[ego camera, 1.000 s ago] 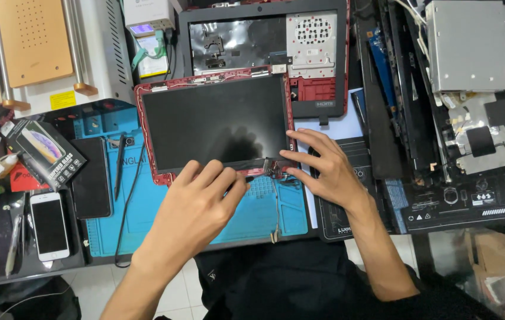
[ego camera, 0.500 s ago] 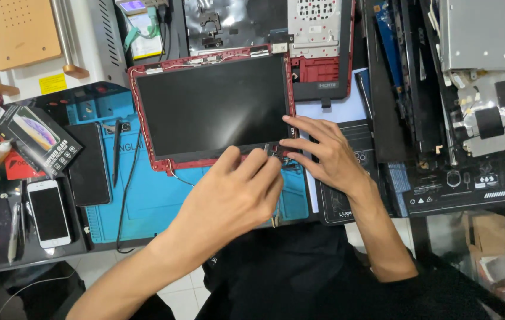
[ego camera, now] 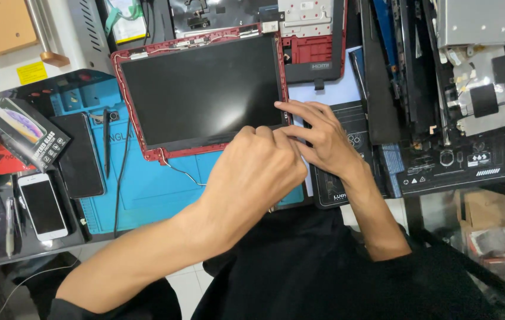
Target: The person aligns a red laptop chassis on a blue mat, then places a black screen assembly onto it. They use a screwdriver to fasten screws around the screen's perimeter, securing the display to the chassis.
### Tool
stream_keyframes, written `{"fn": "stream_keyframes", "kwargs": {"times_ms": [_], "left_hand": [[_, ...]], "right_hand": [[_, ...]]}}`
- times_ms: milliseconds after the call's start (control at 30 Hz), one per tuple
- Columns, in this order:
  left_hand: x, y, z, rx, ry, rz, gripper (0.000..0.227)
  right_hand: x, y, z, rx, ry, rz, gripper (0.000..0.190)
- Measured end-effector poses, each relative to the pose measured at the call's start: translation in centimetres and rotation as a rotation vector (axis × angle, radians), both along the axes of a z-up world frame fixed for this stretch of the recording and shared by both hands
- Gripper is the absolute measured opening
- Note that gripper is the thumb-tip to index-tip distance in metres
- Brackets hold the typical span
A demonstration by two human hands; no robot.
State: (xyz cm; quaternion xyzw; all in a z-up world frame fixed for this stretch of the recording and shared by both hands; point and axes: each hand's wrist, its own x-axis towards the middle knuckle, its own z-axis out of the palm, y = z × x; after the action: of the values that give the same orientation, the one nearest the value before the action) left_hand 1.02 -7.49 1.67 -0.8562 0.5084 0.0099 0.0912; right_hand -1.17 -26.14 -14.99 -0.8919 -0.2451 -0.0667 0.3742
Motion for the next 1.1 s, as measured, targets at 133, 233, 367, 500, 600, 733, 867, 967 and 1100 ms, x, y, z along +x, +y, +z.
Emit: {"fn": "stream_keyframes", "kwargs": {"times_ms": [133, 233, 367, 500, 600, 733, 867, 967, 1100], "left_hand": [[-0.4, -0.9, 0.1, 0.025, 0.023, 0.037, 0.007], [-0.6, -1.0, -0.2, 0.044, 0.112, 0.081, 0.006], [-1.2, -1.0, 0.2, -0.03, 0.023, 0.194, 0.009], [-1.4, -0.9, -0.3, -0.094, -0.066, 0.091, 0.013], [-1.1, -0.6, -0.5, -0.104, -0.04, 0.081, 0.008], [-0.7, -0.2, -0.7, -0.067, 0.065, 0.093, 0.005], [-0.6, 0.0, -0.8, -0.039, 0.174, 0.187, 0.007], [-1.3, -0.2, -0.7, -0.008, 0.129, 0.261, 0.011], [-1.5, -1.0, -0.4, -0.176, 0.038, 0.267, 0.012]], "right_hand": [[0.3, -0.2, 0.0, 0.002, -0.028, 0.019, 0.024], [0.2, -0.1, -0.2, 0.014, -0.01, 0.028, 0.023], [0.3, -0.2, -0.5, 0.014, -0.012, 0.016, 0.026], [0.5, -0.1, -0.5, 0.004, -0.017, 0.009, 0.025], [0.4, -0.2, -0.5, 0.018, -0.008, 0.016, 0.025], [0.4, -0.1, -0.5, 0.027, 0.008, 0.027, 0.026], [0.5, 0.0, -0.6, 0.024, 0.001, 0.015, 0.027], [0.4, -0.1, -0.7, 0.028, -0.006, 0.014, 0.027], [0.5, -0.2, -0.5, 0.035, -0.018, 0.025, 0.029]]}}
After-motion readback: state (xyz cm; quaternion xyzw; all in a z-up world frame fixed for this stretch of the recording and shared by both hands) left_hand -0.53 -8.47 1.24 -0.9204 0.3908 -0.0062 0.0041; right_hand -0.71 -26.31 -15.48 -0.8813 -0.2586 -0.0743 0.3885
